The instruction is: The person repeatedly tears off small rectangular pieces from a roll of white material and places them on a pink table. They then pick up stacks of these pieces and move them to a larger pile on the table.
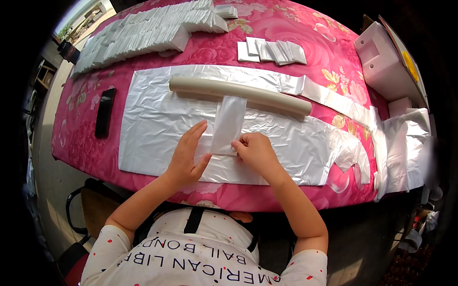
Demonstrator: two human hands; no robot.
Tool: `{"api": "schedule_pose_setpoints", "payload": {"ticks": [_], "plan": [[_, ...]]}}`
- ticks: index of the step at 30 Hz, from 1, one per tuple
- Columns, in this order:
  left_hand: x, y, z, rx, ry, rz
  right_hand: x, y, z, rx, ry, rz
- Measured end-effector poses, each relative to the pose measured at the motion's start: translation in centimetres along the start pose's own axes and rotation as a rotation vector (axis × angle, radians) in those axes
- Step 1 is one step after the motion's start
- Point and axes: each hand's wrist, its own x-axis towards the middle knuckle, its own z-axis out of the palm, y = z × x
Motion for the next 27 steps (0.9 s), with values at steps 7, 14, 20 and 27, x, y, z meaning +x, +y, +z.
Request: {"api": "schedule_pose_setpoints", "payload": {"ticks": [7, 14, 20, 27], "plan": [[-0.9, 0.2, 3.1, 0.46, -0.286, 0.053, 1.0, -0.7, -0.6, 0.082, -0.089, 0.157], [-1.2, 0.4, 3.9, 0.499, -0.209, -0.013, -1.5, -0.5, 1.2, -0.284, 0.242, -0.169], [-0.1, 0.4, 3.5, 0.527, -0.131, 0.058, -0.1, 1.8, 0.7, -0.716, 0.395, -0.858], [2.0, 0.0, 2.7, 0.435, -0.078, 0.071, 1.9, 1.8, -0.8, -0.591, 0.109, -0.841]]}}
